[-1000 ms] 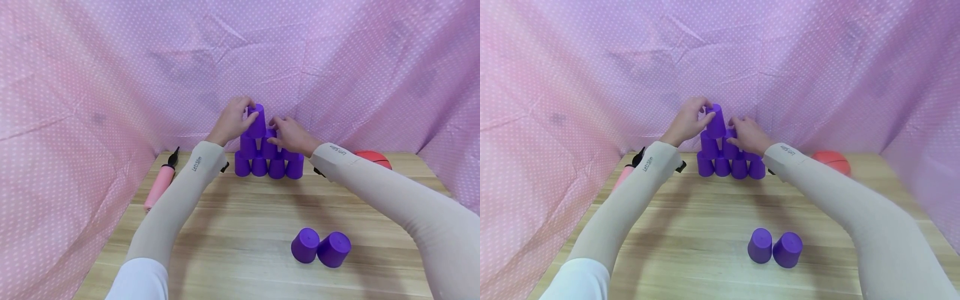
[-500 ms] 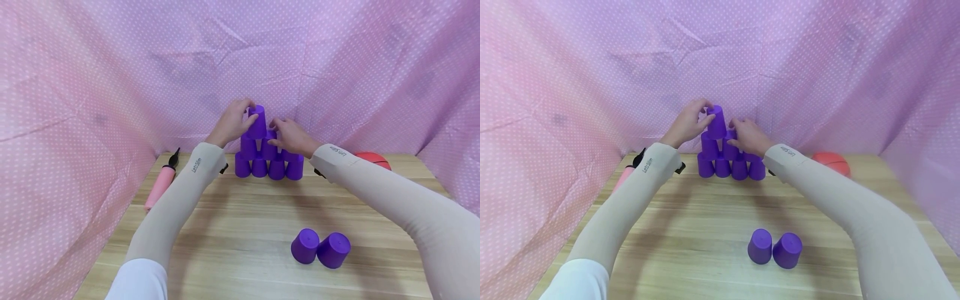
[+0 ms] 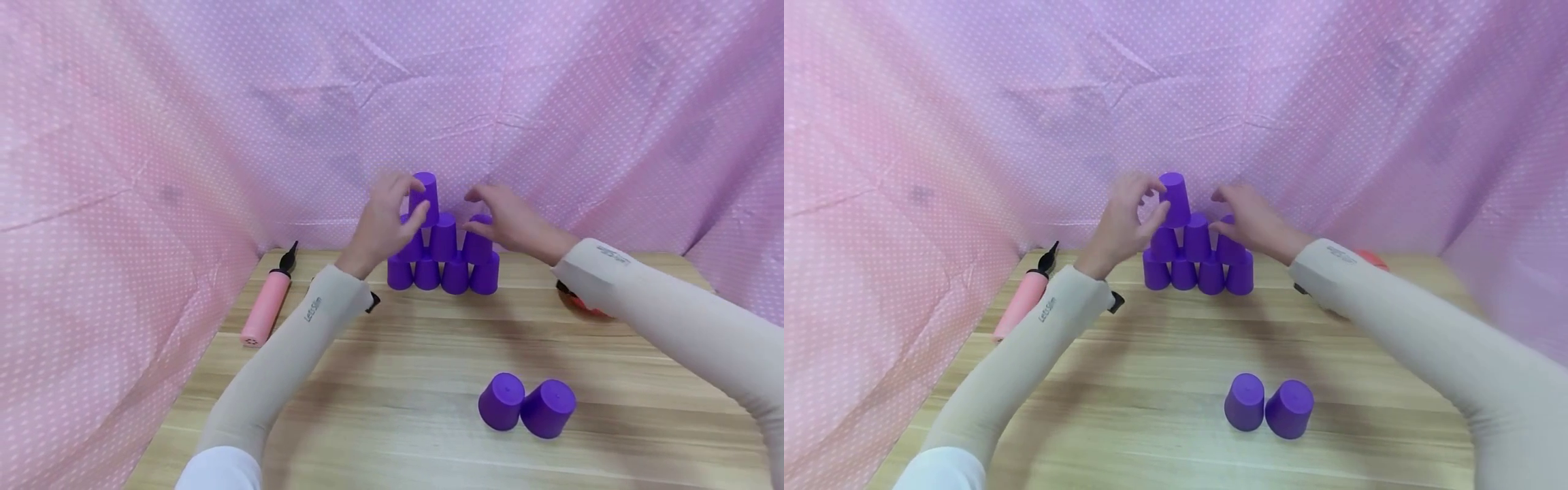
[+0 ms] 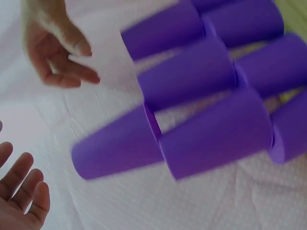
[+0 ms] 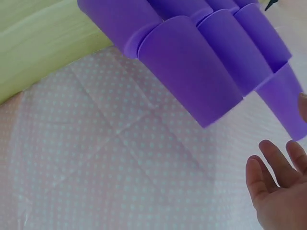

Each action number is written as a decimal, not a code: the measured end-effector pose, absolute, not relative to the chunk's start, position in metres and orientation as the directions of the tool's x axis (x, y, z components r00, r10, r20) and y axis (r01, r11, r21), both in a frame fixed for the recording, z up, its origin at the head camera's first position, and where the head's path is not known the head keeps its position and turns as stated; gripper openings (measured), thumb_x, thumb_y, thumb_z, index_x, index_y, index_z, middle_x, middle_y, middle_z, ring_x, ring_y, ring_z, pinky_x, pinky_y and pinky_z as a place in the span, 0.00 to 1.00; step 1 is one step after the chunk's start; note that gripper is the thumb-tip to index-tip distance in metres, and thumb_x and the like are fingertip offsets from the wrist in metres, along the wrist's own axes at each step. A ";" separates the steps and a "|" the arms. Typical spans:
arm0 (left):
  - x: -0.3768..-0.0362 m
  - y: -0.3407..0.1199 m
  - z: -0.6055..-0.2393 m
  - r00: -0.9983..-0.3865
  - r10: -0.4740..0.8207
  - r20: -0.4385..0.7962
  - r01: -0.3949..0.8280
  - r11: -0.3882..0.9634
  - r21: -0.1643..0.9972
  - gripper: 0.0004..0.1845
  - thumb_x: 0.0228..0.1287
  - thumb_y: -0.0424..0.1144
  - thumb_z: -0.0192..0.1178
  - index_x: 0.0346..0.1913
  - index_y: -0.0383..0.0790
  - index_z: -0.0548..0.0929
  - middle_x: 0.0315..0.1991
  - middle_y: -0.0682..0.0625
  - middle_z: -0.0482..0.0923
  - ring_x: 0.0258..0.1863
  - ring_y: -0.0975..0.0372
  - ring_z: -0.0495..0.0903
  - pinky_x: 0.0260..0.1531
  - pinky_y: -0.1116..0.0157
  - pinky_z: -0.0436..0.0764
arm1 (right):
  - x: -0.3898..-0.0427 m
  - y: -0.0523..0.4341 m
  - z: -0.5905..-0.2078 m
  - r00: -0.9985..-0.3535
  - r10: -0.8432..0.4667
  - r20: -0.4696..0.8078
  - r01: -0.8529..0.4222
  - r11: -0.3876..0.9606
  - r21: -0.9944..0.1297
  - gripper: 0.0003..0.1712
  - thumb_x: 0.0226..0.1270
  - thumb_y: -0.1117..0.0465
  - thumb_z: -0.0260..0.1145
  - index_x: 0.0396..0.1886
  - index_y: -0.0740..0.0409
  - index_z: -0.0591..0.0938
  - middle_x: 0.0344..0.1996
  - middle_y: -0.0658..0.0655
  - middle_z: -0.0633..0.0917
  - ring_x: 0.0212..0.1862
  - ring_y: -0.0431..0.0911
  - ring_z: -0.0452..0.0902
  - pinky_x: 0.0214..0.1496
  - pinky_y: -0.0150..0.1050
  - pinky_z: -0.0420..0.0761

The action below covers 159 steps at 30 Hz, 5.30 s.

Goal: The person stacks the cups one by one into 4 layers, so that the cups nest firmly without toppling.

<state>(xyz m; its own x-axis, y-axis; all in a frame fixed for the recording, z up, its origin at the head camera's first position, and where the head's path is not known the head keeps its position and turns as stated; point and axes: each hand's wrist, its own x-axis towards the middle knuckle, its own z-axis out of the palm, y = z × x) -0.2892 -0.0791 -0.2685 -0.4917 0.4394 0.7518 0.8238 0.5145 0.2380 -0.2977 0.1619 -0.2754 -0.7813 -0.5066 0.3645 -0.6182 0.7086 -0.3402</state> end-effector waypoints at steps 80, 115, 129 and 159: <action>-0.188 -0.070 -0.341 -0.419 0.762 0.493 0.907 0.323 0.271 0.11 0.63 0.40 0.61 0.45 0.41 0.75 0.50 0.51 0.72 0.52 0.63 0.68 0.53 0.72 0.67 | -0.122 0.253 -0.361 -0.554 -0.687 0.469 -0.830 0.501 -0.246 0.23 0.44 0.57 0.78 0.36 0.42 0.74 0.40 0.38 0.79 0.38 0.33 0.75 0.40 0.22 0.70; -0.306 -0.096 -0.197 -0.523 0.448 0.726 0.795 0.564 0.224 0.12 0.65 0.37 0.59 0.46 0.33 0.75 0.42 0.45 0.74 0.42 0.56 0.73 0.39 0.65 0.72 | -0.306 0.180 -0.243 -0.668 -0.528 0.524 -0.710 0.664 -0.236 0.15 0.64 0.56 0.66 0.42 0.63 0.74 0.36 0.59 0.79 0.40 0.52 0.75 0.42 0.48 0.75; -0.326 -0.082 -0.188 -0.575 0.447 0.686 0.752 0.618 0.228 0.12 0.67 0.41 0.57 0.46 0.37 0.74 0.42 0.49 0.73 0.42 0.59 0.71 0.44 0.70 0.68 | -0.335 0.166 -0.249 -0.759 -0.483 0.436 -0.630 0.715 -0.304 0.18 0.64 0.55 0.66 0.44 0.64 0.74 0.39 0.63 0.80 0.41 0.55 0.77 0.42 0.49 0.76; -0.352 -0.042 -0.180 -0.737 0.502 0.453 0.655 0.696 0.294 0.15 0.69 0.44 0.53 0.52 0.39 0.72 0.46 0.49 0.74 0.46 0.60 0.73 0.46 0.73 0.69 | -0.337 0.168 -0.260 -0.806 -0.457 0.377 -0.591 0.661 -0.462 0.51 0.61 0.53 0.68 0.72 0.57 0.45 0.40 0.63 0.80 0.37 0.53 0.81 0.40 0.46 0.80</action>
